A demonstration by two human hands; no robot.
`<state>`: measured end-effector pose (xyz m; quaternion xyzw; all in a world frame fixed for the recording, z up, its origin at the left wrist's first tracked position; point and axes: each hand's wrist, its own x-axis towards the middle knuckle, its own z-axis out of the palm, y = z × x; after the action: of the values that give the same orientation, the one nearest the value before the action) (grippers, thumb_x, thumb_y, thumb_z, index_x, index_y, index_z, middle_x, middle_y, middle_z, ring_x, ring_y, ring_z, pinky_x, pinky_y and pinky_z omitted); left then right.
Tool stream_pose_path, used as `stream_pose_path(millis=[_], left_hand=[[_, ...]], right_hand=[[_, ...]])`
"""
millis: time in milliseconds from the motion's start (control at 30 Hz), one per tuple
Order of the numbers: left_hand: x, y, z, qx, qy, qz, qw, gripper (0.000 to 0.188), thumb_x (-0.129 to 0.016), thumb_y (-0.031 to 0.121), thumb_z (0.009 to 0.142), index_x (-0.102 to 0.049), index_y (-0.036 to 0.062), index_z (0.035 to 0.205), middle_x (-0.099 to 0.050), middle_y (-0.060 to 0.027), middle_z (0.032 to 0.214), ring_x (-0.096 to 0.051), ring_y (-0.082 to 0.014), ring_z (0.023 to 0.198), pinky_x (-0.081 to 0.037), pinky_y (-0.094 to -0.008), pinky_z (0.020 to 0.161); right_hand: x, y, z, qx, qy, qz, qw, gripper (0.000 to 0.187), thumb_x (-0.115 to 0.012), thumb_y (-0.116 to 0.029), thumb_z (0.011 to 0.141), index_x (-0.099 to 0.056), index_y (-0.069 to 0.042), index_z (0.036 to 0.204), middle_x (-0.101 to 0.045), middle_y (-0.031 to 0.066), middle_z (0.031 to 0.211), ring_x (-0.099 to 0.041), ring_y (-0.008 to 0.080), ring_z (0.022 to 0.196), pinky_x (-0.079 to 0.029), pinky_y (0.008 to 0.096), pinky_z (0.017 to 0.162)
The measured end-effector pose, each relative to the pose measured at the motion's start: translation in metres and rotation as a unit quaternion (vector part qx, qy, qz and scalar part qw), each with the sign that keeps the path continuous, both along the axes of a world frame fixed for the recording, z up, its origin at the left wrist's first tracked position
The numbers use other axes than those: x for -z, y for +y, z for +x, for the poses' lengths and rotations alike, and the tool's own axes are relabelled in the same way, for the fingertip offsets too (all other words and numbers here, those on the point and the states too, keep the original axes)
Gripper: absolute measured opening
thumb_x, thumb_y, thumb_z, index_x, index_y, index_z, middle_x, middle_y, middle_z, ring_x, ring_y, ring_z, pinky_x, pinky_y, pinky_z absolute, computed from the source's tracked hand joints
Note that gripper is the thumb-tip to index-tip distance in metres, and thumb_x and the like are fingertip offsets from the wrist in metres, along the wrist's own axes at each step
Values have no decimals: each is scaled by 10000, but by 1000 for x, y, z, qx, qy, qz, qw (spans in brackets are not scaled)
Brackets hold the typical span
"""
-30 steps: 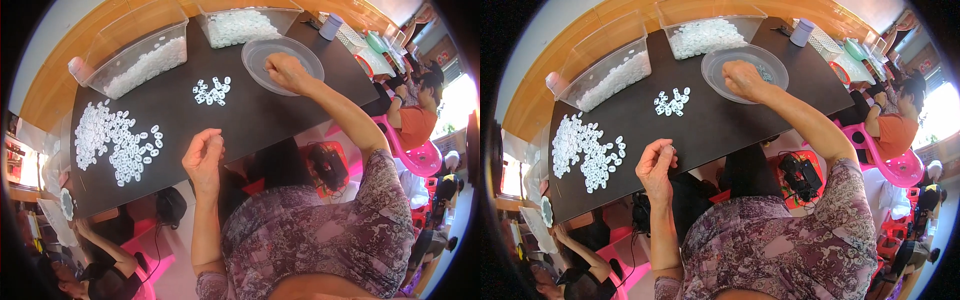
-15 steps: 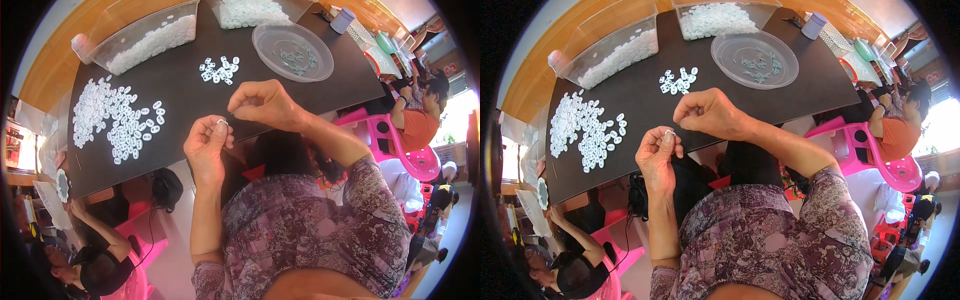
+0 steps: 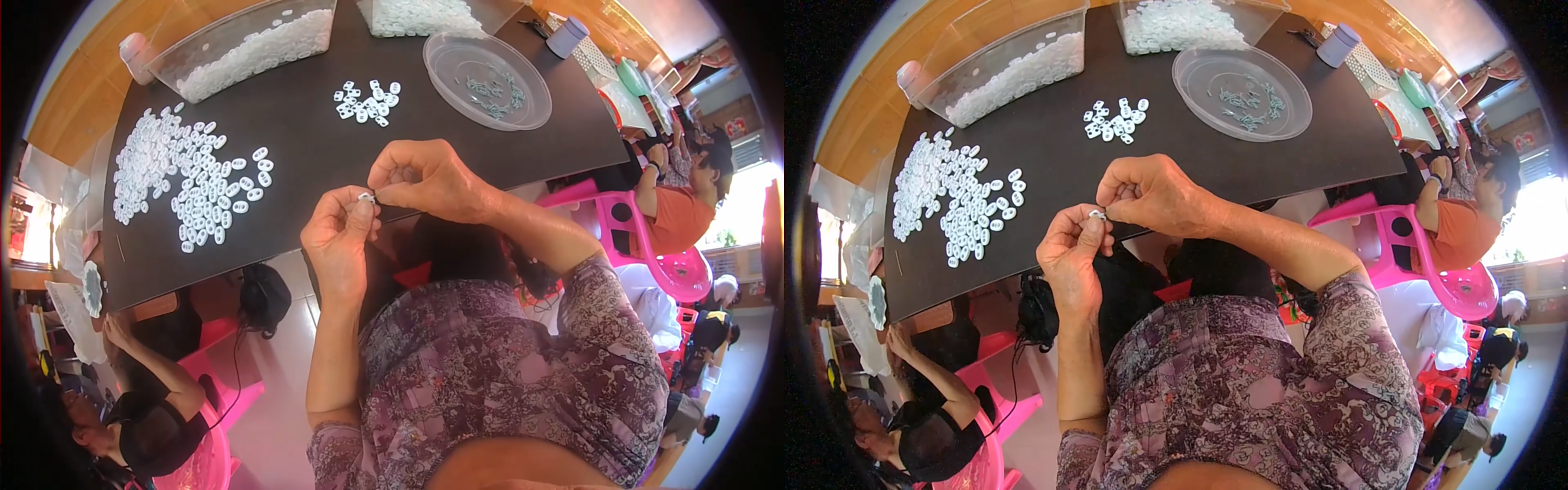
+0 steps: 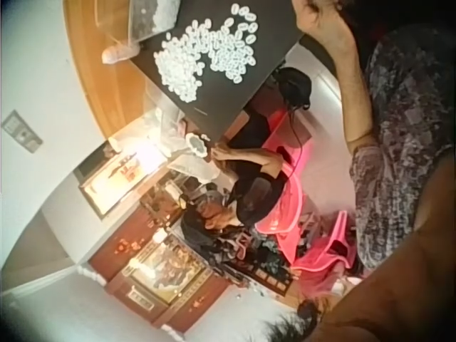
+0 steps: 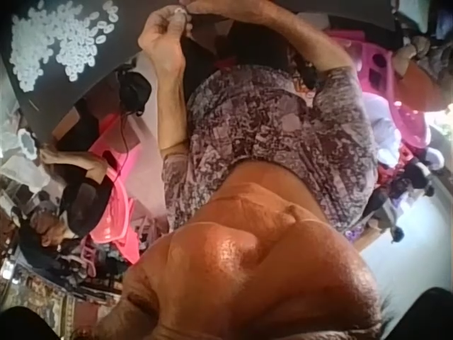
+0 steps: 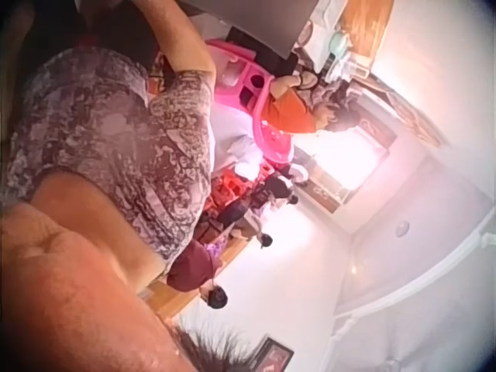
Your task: The recorder is manually assembling small white connectors by inserting pins taken from a sorting tray.
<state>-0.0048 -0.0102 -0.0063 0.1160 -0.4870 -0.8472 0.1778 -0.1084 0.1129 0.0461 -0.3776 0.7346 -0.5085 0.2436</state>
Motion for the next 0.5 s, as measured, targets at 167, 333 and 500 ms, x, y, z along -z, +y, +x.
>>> stream_pose_path(millis=[167, 333, 500], left_hand=[[0, -2, 2, -5, -27, -50, 998, 64, -577, 50, 866, -598, 1, 902, -564, -3, 734, -496, -66, 635, -405, -188, 570], [2, -3, 3, 6, -26, -48, 998, 54, -572, 48, 866, -595, 4, 888, -564, -3, 733, -488, -66, 628, -396, -189, 569], [2, -4, 5, 5, -23, -38, 999, 58, -579, 60, 866, -594, 8, 885, -569, -4, 740, -492, -68, 636, -397, -190, 578]], right_hand=[[3, -1, -1, -7, -9, 10, 1000, 125, -645, -26, 783, -598, 7, 894, -597, 11, 811, -546, 55, 747, -452, 207, 635], [8, -1, 0, -6, -65, 4, 998, 119, -635, -7, 785, -595, 11, 896, -600, 15, 834, -557, 60, 772, -464, 209, 663], [8, -3, 1, 1, -75, -9, 997, 123, -631, 9, 781, -592, 18, 897, -601, 21, 845, -561, 64, 794, -466, 210, 690]])
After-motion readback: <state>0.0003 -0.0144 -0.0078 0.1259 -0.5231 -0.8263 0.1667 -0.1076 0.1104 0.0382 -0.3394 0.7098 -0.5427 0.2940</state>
